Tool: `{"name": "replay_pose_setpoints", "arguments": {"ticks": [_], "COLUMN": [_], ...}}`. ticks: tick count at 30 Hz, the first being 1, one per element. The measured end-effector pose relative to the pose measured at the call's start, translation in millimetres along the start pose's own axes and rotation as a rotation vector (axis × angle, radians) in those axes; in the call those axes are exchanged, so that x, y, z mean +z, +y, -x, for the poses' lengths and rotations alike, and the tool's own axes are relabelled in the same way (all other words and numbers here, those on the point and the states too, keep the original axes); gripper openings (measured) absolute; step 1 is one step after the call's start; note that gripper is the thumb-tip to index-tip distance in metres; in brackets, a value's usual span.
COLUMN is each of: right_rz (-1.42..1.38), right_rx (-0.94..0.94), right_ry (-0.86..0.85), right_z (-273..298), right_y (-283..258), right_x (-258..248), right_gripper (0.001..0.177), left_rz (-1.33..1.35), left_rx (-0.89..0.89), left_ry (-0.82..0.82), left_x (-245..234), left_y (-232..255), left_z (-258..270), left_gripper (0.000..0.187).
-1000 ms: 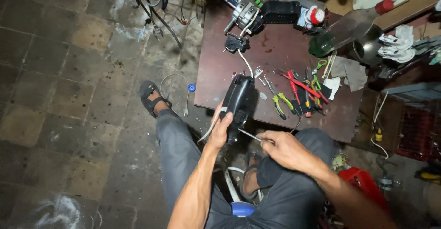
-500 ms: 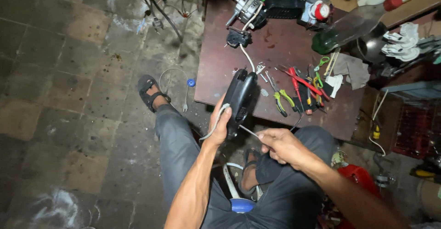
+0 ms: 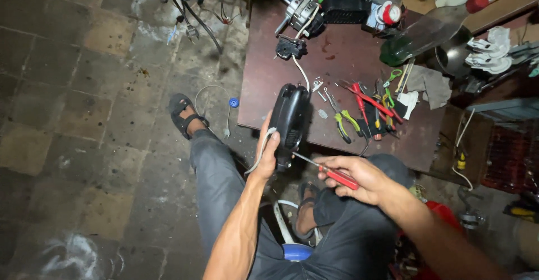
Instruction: The person disassembles a black handheld electrical appliance, using a screwdriver to remove screws and separate the casing. They manipulate internal wires and components, then reassemble the device by aligning the casing halves and securing them.
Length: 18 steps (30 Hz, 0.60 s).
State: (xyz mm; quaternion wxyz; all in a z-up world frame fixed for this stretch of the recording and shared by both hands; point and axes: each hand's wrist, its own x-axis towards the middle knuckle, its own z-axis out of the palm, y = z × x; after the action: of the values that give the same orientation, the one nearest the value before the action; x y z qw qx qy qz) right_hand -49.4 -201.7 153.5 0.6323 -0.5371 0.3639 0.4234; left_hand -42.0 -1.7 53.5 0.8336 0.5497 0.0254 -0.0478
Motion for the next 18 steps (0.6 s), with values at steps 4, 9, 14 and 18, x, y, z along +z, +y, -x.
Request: {"name": "replay_pose_setpoints", "arguments": {"ticks": [4,9,14,18], "right_rz": [-0.028,1.011,1.934,2.018], "right_rx": [0.163,-0.446,-1.092,-1.411], "right_ry": [-0.15,0.211,0.477,0.613], "right_z": [3,-22,-36,-37], "right_y": [7,22,39,30], "right_x": [7,3,-19,-24], "right_gripper": [0.043,0.024,0.033,0.027], "left_rz": [0.07,-0.019,0.189,0.331], "left_rx": [-0.031,-0.062,-0.233,-0.312], "left_ry": [0.012,0.05,0.075,0.103], "left_x": [-2,5,-5,1], "left_y": [-36,-21,-62,-54], "left_z": [-6,3,-9,-5], "left_gripper": [0.052,0.038,0.039,0.04]}}
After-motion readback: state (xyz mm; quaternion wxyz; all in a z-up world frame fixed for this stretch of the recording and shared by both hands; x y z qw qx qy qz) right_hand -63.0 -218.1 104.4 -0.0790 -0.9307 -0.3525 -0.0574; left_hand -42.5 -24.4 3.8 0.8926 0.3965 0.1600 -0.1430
